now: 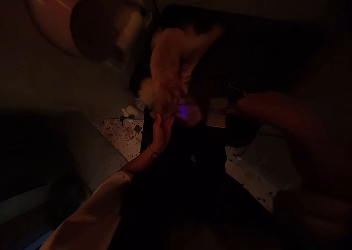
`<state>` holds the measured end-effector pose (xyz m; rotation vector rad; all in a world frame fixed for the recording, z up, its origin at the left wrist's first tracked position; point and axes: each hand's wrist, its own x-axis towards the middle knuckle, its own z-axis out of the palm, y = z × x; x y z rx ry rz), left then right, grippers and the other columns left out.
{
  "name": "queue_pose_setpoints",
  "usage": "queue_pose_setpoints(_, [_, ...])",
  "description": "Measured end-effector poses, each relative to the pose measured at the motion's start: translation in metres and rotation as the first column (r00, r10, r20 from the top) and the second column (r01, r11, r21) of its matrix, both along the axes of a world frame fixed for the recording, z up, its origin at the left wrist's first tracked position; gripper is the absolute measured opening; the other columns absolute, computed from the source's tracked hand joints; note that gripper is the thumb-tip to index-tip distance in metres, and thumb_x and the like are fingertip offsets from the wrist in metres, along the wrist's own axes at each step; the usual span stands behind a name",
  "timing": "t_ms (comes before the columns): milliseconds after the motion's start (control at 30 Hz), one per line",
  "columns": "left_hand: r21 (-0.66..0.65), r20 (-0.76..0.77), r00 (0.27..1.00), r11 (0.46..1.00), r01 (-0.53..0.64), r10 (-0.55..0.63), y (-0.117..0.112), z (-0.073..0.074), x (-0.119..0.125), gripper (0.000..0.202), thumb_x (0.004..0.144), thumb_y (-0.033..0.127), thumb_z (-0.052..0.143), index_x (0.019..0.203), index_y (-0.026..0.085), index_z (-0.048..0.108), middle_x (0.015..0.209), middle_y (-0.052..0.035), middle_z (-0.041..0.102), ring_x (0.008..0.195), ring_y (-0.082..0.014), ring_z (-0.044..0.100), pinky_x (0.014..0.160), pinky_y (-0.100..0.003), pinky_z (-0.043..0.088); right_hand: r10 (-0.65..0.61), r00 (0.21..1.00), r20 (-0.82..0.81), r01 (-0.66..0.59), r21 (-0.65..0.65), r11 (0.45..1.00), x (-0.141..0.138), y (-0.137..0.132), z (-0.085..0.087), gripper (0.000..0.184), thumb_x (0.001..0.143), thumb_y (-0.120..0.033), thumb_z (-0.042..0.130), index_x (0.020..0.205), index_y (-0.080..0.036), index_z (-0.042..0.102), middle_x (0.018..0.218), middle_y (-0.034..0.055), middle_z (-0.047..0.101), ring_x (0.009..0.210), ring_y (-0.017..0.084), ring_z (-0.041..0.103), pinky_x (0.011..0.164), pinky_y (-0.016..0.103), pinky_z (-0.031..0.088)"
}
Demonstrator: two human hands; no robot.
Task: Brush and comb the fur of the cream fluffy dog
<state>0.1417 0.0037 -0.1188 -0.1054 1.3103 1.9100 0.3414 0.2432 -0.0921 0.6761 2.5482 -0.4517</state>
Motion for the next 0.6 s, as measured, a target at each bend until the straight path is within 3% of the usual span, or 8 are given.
queue_pose_setpoints(67, [0.012, -0.021, 0.999, 0.999, 0.030, -0.030, -0.002, -0.001, -0.002, 0.045, 0.106, 0.035, 0.028, 0.102, 0.011, 0.067, 0.116, -0.0134, 0.067, 0.115, -0.0187, 0.063, 0.112, -0.038, 0.042, -0.092, 0.995, 0.040, 0.090, 0.043, 0.995, 0.012, 0.008, -0.001, 0.054, 0.084, -0.068, 0.055, 0.110, -0.025, 0.074, 0.097, 0.0156, 0.072, 0.067, 0.023, 0.061, 0.058, 0.033, 0.032])
queue_pose_setpoints(133, [0.019, -0.037, 0.995, 0.996, 0.090, -0.089, -0.005, -0.002, -0.001, 0.048, 0.105, 0.037, 0.028, 0.105, 0.011, 0.068, 0.122, -0.0144, 0.065, 0.119, -0.0188, 0.061, 0.113, -0.037, 0.041, -0.099, 0.990, -0.095, 0.096, -0.037, 0.995, 0.005, 0.007, 0.003, 0.047, 0.088, -0.064, 0.050, 0.116, -0.033, 0.072, 0.100, 0.0104, 0.073, 0.073, 0.022, 0.062, 0.061, 0.033, 0.035])
queue_pose_setpoints(167, [0.034, -0.046, 0.992, 0.992, 0.119, -0.117, -0.007, -0.003, 0.001, 0.048, 0.105, 0.038, 0.028, 0.108, 0.012, 0.068, 0.125, -0.0141, 0.064, 0.122, -0.0187, 0.060, 0.113, -0.036, 0.041, -0.098, 0.975, -0.199, 0.078, -0.107, 0.991, -0.005, 0.002, 0.006, 0.045, 0.092, -0.062, 0.045, 0.119, -0.036, 0.070, 0.104, 0.0070, 0.073, 0.078, 0.022, 0.063, 0.064, 0.032, 0.037])
queue_pose_setpoints(233, [0.071, -0.075, 0.985, 0.985, 0.158, -0.153, -0.009, -0.004, 0.005, 0.046, 0.105, 0.038, 0.030, 0.114, 0.013, 0.068, 0.130, -0.0128, 0.061, 0.125, -0.0182, 0.057, 0.114, -0.035, 0.040, -0.128, 0.912, -0.389, 0.025, -0.259, 0.966, -0.035, -0.013, 0.011, 0.045, 0.097, -0.054, 0.038, 0.122, -0.031, 0.068, 0.106, 0.0053, 0.073, 0.084, 0.021, 0.064, 0.073, 0.031, 0.041])
queue_pose_setpoints(300, [0.077, -0.095, 0.984, 0.984, 0.160, -0.153, -0.009, -0.005, 0.007, 0.045, 0.105, 0.038, 0.031, 0.115, 0.014, 0.067, 0.129, -0.0124, 0.062, 0.125, -0.0182, 0.057, 0.114, -0.035, 0.040, -0.188, 0.885, -0.427, 0.032, -0.347, 0.937, -0.065, -0.026, 0.011, 0.043, 0.098, -0.046, 0.039, 0.113, -0.023, 0.071, 0.102, 0.0060, 0.073, 0.085, 0.020, 0.065, 0.075, 0.029, 0.041])
queue_pose_setpoints(367, [0.033, -0.076, 0.990, 0.992, 0.125, -0.122, -0.006, -0.006, 0.004, 0.047, 0.105, 0.039, 0.030, 0.109, 0.013, 0.068, 0.122, -0.0130, 0.065, 0.121, -0.0184, 0.060, 0.113, -0.035, 0.041, -0.186, 0.897, -0.402, 0.009, -0.403, 0.915, -0.083, -0.031, 0.006, 0.038, 0.096, -0.045, 0.044, 0.103, -0.022, 0.074, 0.098, 0.0047, 0.073, 0.085, 0.020, 0.065, 0.075, 0.028, 0.041])
queue_pose_setpoints(467, [-0.046, 0.006, 0.999, 0.998, 0.050, -0.050, 0.000, -0.006, -0.007, 0.045, 0.105, 0.040, 0.029, 0.103, 0.015, 0.066, 0.112, -0.0115, 0.067, 0.114, -0.0171, 0.063, 0.111, -0.036, 0.043, -0.159, 0.935, -0.318, -0.011, -0.474, 0.880, -0.069, -0.025, -0.002, 0.036, 0.093, -0.049, 0.049, 0.096, -0.026, 0.077, 0.094, 0.0027, 0.074, 0.079, 0.019, 0.066, 0.072, 0.029, 0.043])
queue_pose_setpoints(600, [-0.105, 0.094, 0.996, 0.994, 0.018, -0.008, 0.009, -0.006, -0.024, 0.044, 0.104, 0.044, 0.027, 0.105, 0.017, 0.062, 0.106, -0.0096, 0.066, 0.110, -0.0159, 0.063, 0.107, -0.033, 0.046, 0.000, 0.977, -0.212, -0.109, -0.505, 0.856, -0.013, -0.014, 0.001, 0.035, 0.090, -0.049, 0.053, 0.087, -0.025, 0.079, 0.084, 0.0033, 0.075, 0.069, 0.017, 0.065, 0.067, 0.028, 0.046])
